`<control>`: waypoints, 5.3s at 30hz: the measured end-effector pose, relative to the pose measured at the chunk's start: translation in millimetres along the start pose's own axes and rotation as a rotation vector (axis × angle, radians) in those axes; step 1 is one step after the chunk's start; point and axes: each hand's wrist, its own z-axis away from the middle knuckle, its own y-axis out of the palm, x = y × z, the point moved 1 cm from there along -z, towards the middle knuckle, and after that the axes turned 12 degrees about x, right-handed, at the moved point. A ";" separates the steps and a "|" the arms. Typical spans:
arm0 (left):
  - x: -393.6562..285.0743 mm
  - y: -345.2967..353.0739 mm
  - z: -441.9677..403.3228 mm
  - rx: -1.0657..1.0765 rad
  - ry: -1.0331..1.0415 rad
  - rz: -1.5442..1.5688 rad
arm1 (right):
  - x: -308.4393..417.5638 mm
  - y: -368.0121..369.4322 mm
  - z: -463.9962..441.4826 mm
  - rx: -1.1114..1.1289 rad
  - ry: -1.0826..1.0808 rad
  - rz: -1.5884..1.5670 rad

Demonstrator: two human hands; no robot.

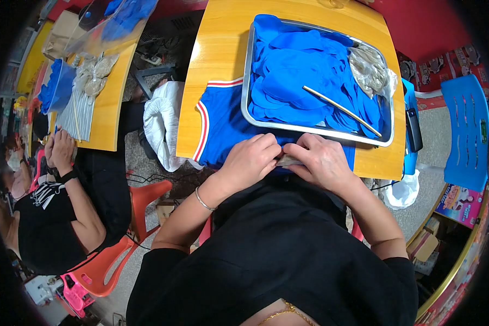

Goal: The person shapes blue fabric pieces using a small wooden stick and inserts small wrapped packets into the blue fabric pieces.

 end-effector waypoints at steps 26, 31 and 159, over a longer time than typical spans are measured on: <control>5.3 2.6 7.4 -0.081 0.003 0.056 | -5.1 16.2 -5.1 -0.150 -0.113 -0.132; 4.1 0.5 8.7 -0.099 0.004 0.064 | -3.0 14.2 -4.8 -0.134 -0.114 -0.154; -7.9 26.2 -1.0 -0.215 -0.110 0.624 | 5.1 11.8 10.2 -0.263 0.107 -0.009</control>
